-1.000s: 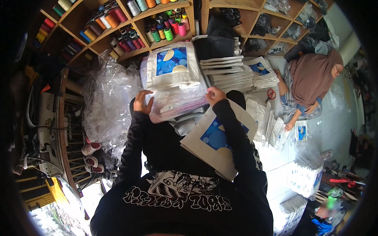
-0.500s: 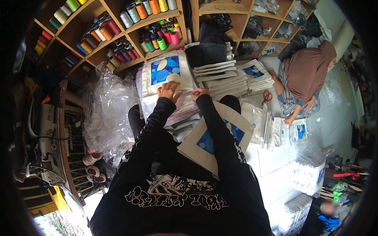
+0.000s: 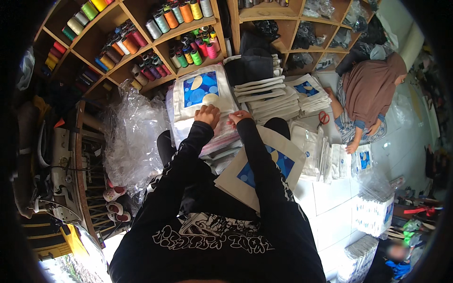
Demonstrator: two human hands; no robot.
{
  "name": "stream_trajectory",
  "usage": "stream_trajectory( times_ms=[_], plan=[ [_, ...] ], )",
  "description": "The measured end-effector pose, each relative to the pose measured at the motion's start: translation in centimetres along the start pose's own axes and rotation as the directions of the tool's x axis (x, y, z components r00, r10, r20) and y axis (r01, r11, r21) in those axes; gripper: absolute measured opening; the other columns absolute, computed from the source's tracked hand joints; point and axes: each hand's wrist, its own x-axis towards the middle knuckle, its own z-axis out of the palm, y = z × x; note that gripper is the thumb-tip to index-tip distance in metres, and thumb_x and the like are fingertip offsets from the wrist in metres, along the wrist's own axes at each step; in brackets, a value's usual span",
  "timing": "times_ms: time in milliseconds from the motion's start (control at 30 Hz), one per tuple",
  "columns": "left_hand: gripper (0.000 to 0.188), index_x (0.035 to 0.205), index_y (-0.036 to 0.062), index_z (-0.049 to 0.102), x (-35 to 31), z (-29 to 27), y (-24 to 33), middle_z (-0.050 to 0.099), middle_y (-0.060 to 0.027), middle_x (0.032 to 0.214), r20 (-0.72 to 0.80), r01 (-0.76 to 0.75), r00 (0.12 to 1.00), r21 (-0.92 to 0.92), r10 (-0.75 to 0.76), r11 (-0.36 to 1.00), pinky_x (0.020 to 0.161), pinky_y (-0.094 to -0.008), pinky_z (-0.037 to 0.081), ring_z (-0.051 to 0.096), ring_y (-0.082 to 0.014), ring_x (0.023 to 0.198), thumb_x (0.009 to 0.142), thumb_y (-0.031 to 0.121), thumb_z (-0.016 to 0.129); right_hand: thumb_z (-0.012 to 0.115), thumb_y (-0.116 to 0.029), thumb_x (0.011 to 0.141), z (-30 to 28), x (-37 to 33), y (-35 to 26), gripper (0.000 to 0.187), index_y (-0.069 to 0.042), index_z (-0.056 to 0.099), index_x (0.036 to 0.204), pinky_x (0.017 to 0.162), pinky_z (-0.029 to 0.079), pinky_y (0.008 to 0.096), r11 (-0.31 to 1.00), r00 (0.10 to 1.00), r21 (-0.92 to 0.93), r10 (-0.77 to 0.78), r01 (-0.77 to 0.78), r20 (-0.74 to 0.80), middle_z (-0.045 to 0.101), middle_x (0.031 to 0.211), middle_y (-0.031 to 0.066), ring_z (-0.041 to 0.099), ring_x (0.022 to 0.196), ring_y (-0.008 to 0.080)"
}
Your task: Packing printed white tote bags into clear plastic sleeves and organizing them into stacks.
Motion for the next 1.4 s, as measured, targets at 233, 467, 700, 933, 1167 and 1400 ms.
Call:
stream_trajectory(
  times_ms=[233,467,700,933,1167,1400],
  plan=[
    [0.011,0.077,0.0120,0.057,0.5,-0.7,0.0,0.053,-0.0016,0.076,-0.155,-0.003,0.988,0.009,0.004,1.000,0.061,-0.0376,0.045,0.053,-0.0211,0.075,0.069,0.020,0.058,0.061,-0.008,0.077,0.2,0.0,0.4,0.019,-0.004,0.047,0.089,0.040,0.035,0.0246,0.927,0.997,0.367,0.079,-0.073,-0.001,0.059,0.075,0.0085,0.052,0.053,0.0144],
    [0.011,0.078,0.0121,0.057,0.0,-1.4,-0.5,0.053,-0.0018,0.075,-0.189,-0.003,0.982,-0.052,-0.007,0.999,0.061,-0.0370,0.044,0.053,-0.0212,0.073,0.071,0.021,0.058,0.061,-0.003,0.075,-0.9,-0.5,0.2,0.013,-0.003,0.051,0.085,0.041,0.034,0.0251,0.657,0.962,0.712,0.077,-0.247,0.263,0.058,0.075,0.0067,0.045,0.050,0.0114],
    [0.011,0.078,0.0119,0.057,-0.6,-0.9,-0.1,0.052,-0.0027,0.075,-0.178,-0.018,0.984,-0.059,0.007,0.998,0.062,-0.0374,0.043,0.053,-0.0220,0.074,0.071,0.021,0.058,0.062,0.000,0.074,-1.8,-1.6,1.1,0.016,-0.002,0.060,0.090,0.042,0.036,0.0229,0.906,0.997,0.423,-0.006,-0.029,0.080,0.058,0.069,0.0041,0.046,0.049,0.0094],
    [0.013,0.078,0.0123,0.056,-1.4,-0.8,0.4,0.052,-0.0039,0.078,-0.132,0.013,0.991,-0.092,-0.025,0.996,0.067,-0.0396,0.041,0.052,-0.0234,0.077,0.068,0.019,0.057,0.063,0.001,0.070,-2.4,-2.8,1.7,0.015,0.000,0.062,0.085,0.042,0.042,0.0237,0.980,0.984,0.091,-0.176,0.178,-0.023,0.060,0.067,0.0062,0.052,0.048,0.0109],
    [0.027,0.091,0.0139,0.058,-1.9,-1.6,2.6,0.055,-0.0050,0.091,-0.133,-0.021,0.991,-0.165,-0.002,0.986,0.072,-0.0385,0.040,0.052,-0.0240,0.085,0.065,0.017,0.061,0.061,0.002,0.072,-2.7,-3.1,2.8,0.018,0.003,0.059,0.089,0.042,0.041,0.0227,0.966,0.967,0.037,-0.255,0.255,-0.006,0.060,0.067,0.0061,0.051,0.047,0.0102],
    [0.020,0.088,0.0042,0.060,-1.5,1.8,4.9,0.060,-0.0127,0.087,-0.077,-0.061,0.997,-0.546,0.022,0.836,0.073,-0.0365,0.045,0.057,-0.0302,0.081,0.071,0.013,0.060,0.059,-0.001,0.076,-3.4,-3.0,3.1,0.025,0.002,0.053,0.100,0.047,0.043,0.0211,0.955,0.949,0.087,-0.292,0.284,0.114,0.061,0.077,0.0076,0.052,0.053,0.0087]
  ],
)
